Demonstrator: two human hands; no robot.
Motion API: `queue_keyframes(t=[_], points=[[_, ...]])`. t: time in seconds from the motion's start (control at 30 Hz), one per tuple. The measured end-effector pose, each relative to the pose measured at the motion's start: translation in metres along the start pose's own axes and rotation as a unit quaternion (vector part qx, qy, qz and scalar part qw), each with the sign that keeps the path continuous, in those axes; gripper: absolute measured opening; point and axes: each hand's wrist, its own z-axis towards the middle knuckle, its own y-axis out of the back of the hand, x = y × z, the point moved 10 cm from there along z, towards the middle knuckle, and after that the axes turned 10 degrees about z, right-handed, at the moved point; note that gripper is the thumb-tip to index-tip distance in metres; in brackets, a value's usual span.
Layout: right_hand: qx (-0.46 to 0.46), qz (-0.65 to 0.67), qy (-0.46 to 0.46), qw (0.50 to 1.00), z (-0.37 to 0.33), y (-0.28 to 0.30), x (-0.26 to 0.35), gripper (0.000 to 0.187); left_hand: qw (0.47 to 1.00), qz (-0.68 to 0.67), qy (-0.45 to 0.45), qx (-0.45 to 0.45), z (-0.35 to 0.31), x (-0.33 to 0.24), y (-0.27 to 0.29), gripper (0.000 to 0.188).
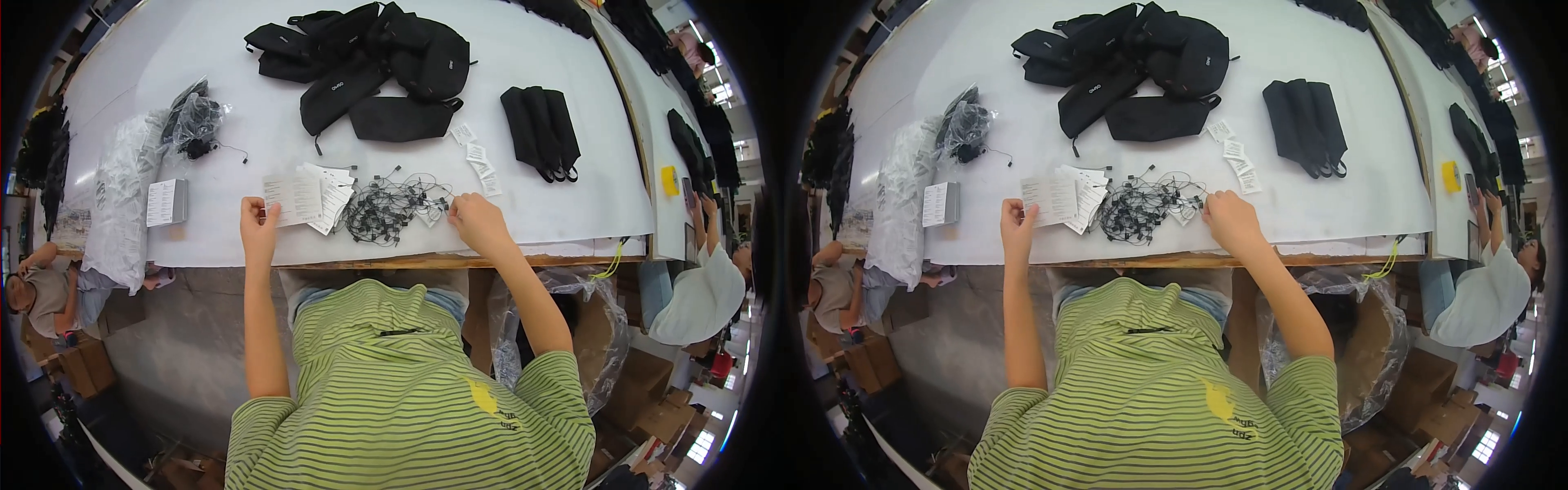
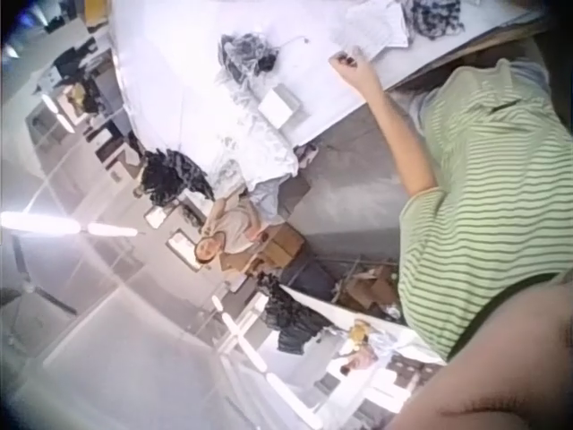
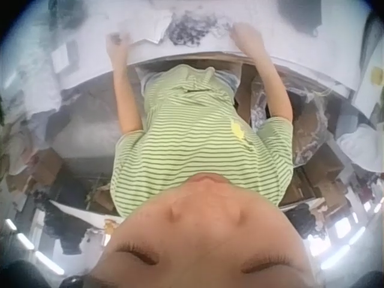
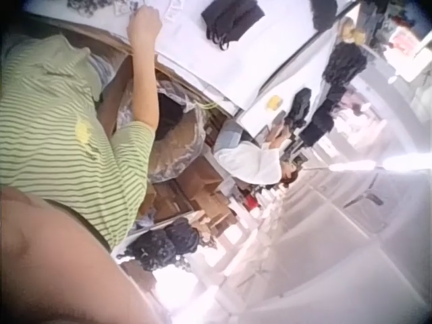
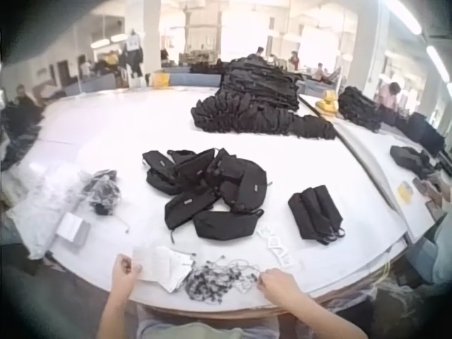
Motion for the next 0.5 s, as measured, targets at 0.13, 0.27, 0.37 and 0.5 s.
queue_keyframes(t=[0.13, 0.27, 0.37, 0.5], points=[[0.009, 0.078, -0.019, 0.997, -0.007, 0.018, 0.008, 0.011, 0.961, -0.256, 0.103, 0.008, -0.012, 0.001, -0.007, 0.026], [-0.019, 0.186, -0.059, 0.981, -0.008, 0.057, 0.007, 0.01, 0.918, -0.37, 0.128, 0.054, -0.026, -0.022, -0.015, 0.034], [-0.109, 0.257, -0.091, 0.956, -0.015, 0.086, -0.017, 0.01, 0.905, -0.386, 0.144, 0.108, -0.037, -0.035, -0.027, 0.043], [-0.088, 0.082, -0.182, 0.976, -0.044, 0.084, -0.087, 0.011, 0.867, -0.438, 0.216, 0.1, -0.043, -0.015, -0.034, 0.044]])
